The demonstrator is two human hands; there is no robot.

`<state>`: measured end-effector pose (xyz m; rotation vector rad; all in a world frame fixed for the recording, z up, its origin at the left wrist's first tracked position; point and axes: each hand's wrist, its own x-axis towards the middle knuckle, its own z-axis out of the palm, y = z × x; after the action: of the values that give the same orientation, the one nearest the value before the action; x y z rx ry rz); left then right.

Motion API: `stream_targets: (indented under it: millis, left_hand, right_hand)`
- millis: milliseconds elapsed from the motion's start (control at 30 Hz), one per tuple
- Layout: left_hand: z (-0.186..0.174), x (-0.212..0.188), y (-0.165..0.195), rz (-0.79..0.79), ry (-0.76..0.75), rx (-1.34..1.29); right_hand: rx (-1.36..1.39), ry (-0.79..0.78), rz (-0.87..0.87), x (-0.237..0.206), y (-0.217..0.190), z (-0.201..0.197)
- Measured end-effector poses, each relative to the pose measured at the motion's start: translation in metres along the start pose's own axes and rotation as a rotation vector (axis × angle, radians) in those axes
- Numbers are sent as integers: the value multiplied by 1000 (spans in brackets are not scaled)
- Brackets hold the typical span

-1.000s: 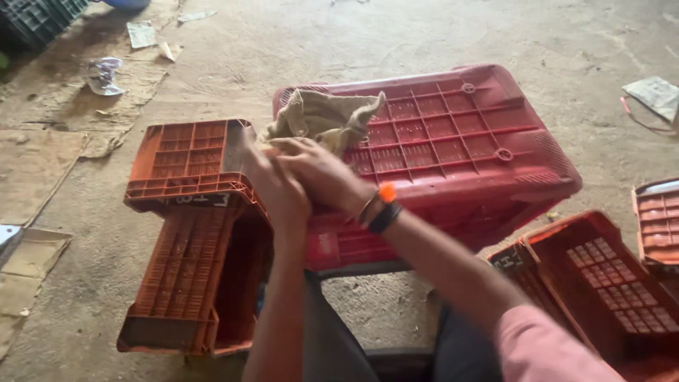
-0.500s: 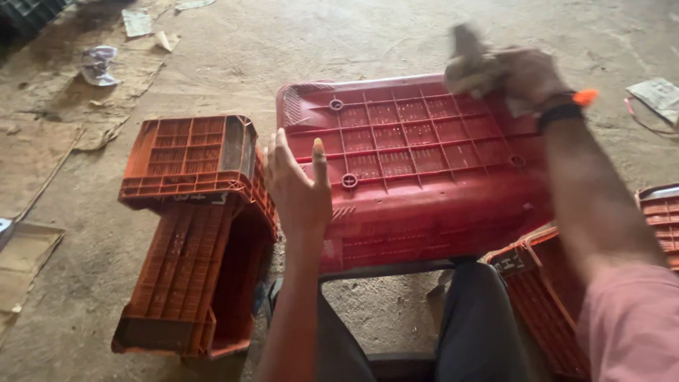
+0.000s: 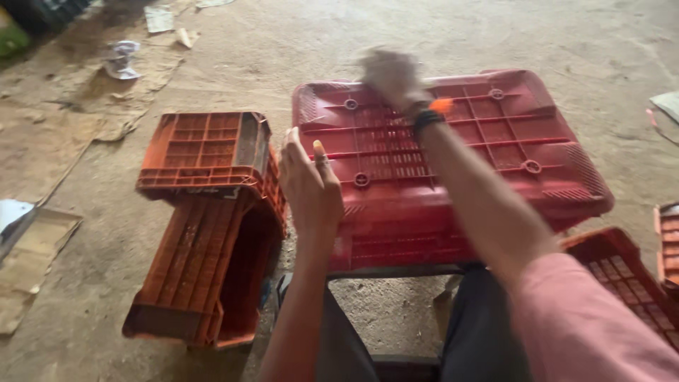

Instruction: The person sits on a chair with a red plastic crate resting on their lap and wipes its surfaces with a cloth. They rotate and reposition the crate repeatedly to wipe the top, sides, and edges, then set the crate upright on a small stand at the end.

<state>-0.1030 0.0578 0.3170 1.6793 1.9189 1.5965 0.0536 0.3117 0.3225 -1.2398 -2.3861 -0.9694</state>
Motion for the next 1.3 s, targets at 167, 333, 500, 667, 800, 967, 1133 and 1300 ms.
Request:
stream_targets:
  millis: [167, 333, 500, 667, 800, 967, 1133, 1300]
  left_hand:
    - [7, -1, -11, 93, 200, 88]
    - [22, -1, -12, -60, 479, 214]
    - [13, -16, -15, 118, 451, 147]
    - [12, -21, -16, 252, 411, 125]
    - [9, -19, -12, 249, 318, 86]
    - [0, -19, -4, 303, 217, 207]
    - [6, -20, -9, 285, 245, 203]
    - [17, -11, -26, 234, 324, 86]
  right_hand:
    - [1168, 55, -105, 14, -128, -52]
    - [1095, -387, -334, -42, -162, -94]
    - [1631, -267, -397, -70, -153, -121]
    - [920, 274, -659, -80, -127, -113]
    - [763, 129, -684, -21, -111, -80]
    - [628, 39, -371, 44, -64, -53]
    - [977, 221, -568, 8, -77, -76]
    - [970, 25, -578, -108, -86, -135]
